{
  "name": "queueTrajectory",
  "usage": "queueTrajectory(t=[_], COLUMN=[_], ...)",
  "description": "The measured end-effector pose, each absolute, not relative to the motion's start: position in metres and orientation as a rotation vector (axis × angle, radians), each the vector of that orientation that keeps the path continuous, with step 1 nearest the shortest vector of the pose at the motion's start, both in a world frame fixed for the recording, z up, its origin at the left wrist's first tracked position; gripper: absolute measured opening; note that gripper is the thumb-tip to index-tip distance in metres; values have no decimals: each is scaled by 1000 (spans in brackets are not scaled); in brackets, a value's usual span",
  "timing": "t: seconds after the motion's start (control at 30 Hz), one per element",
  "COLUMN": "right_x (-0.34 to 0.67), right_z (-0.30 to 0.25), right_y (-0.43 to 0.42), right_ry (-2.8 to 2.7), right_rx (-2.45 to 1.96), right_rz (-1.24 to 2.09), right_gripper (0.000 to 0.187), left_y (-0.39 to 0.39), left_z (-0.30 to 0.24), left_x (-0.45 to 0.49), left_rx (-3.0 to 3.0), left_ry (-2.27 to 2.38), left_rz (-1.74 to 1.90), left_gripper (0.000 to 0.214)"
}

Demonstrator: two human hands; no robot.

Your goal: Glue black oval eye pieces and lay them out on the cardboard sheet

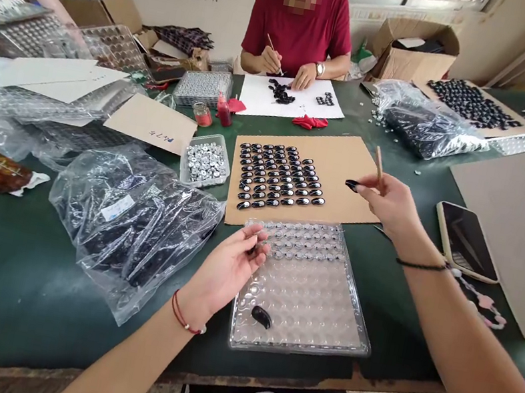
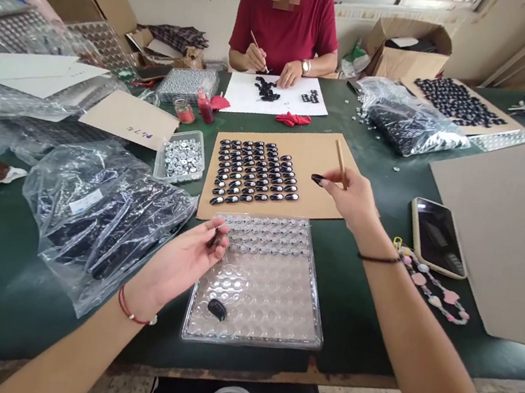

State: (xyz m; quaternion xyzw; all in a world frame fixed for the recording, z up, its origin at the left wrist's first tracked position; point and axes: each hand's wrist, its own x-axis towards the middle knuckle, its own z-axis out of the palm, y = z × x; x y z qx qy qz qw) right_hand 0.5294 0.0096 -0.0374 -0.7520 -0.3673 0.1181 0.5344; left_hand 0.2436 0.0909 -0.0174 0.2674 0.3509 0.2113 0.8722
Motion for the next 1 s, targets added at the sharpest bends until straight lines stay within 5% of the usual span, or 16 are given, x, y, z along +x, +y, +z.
queueTrajectory(t=[0.47, 0.8, 1.0], right_x=[594, 595, 574], right_z=[-76, -88, -63], right_y=[182, 186, 154], right_ry=[-1226, -1163, -1031], right_rx=[-2065, -2161, -2060], right_rz=[288, 368, 239], right_gripper=[17, 22, 32], left_y=[85, 86, 89], left_z=[-19, -22, -21], left_x=[240, 239, 239], left_rx=[676, 724, 816], left_ry=[660, 702, 683], left_rz=[364, 384, 398], left_gripper=[21, 8, 18])
